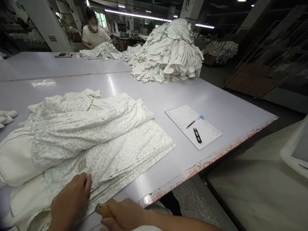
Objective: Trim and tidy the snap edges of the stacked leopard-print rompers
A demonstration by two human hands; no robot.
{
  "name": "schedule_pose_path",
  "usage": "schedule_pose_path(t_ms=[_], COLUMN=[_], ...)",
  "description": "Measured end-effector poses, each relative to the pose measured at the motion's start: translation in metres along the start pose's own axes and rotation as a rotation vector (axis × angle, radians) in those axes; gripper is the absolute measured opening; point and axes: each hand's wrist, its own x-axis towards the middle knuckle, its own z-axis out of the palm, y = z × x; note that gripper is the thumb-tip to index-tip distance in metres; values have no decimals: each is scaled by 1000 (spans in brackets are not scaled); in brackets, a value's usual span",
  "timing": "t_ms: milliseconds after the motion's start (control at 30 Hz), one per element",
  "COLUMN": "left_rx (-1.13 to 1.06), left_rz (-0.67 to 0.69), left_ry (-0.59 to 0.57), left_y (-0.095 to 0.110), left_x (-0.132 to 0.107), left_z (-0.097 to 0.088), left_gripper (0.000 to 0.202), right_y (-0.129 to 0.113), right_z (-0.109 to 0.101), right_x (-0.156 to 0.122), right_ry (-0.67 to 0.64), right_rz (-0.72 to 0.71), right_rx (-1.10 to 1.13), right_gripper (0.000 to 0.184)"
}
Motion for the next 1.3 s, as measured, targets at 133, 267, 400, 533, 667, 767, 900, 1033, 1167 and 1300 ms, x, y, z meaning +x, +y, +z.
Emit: schedule_pose_path(t_ms=[133, 267, 400, 533, 667, 767, 900, 1033, 1167, 1300], left_rx=[-176, -220, -422, -859, -1038, -951, -773, -617, -529, -622], left_rz=[460, 646, 718, 390, 186, 376, 559, 463, 468, 526], left_ry=[284, 361, 344, -9, -174, -101, 102, -27, -110, 4], left_y=[23, 43, 47, 49, 52, 50, 48, 57, 60, 51], left_x=[-3, 1, 6, 12, 15, 5, -12, -3, 10, 0], left_z=[10, 22, 31, 30, 28, 32, 36, 26, 23, 29], left_gripper=[18, 30, 28, 18, 22, 18, 22, 19, 27, 16], right_y=[18, 18, 15, 17, 16, 13, 13, 16, 16, 18], right_z=[-18, -30, -33, -34, -29, -22, -22, -28, -34, -43], right_x=[-21, -24, -24, -27, -14, 3, 1, -14, -6, -7], right_ry=[218, 219, 259, 227, 240, 219, 45, 1, 6, -97], right_rz=[191, 261, 228, 246, 293, 426, 580, 598, 582, 628], right_rx=[318, 410, 260, 249, 389, 857, 1198, 1020, 974, 986], right_gripper=[32, 30, 27, 26, 26, 25, 21, 24, 24, 20])
